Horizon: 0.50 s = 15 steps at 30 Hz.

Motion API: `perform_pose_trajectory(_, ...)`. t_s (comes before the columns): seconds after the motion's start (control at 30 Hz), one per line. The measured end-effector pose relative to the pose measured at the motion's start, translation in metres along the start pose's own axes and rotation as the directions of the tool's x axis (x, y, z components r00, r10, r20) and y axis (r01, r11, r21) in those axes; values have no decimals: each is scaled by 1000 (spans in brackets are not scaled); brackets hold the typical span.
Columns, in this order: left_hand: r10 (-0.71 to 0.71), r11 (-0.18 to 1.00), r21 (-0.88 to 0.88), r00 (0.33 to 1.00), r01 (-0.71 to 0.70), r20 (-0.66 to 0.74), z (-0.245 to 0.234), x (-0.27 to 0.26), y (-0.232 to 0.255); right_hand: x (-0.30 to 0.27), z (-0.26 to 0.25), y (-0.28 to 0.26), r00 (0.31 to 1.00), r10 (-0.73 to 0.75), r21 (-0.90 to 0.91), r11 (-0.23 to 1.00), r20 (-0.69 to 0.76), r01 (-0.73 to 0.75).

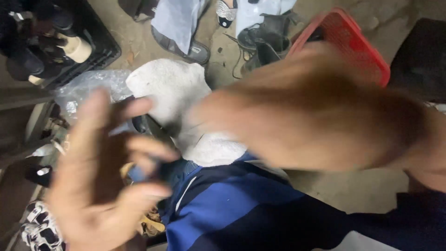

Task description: The person is repairing a black leather shoe by hand. They use a metal tool to work on the sole and then use a needle and thread to stitch the shoe's upper part.

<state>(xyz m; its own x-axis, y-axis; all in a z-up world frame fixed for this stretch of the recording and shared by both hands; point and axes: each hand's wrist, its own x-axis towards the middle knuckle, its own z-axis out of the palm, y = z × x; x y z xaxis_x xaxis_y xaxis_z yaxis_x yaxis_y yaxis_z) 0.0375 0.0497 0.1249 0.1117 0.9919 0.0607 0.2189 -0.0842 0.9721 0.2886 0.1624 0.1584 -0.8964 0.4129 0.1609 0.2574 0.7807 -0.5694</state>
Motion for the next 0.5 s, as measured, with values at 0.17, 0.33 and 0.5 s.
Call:
perform_pose_trajectory(0.17, -172, 962, 196, 980, 189, -102, -5, -6, 6, -4, 1, 7, 999, 36, 46, 998, 31, -38)
perform_pose_trajectory(0.33, -274, 821, 422, 915, 383, -297, -105, -70, -68, 2, 4, 19, 998, -36, 118, 993, 50, 30)
perform_pose_trajectory(0.5, 14, 963, 209, 741, 172, -672, -159, -73, -117, -167, 92, 323, -37, 676, 134, -199, 736, -971)
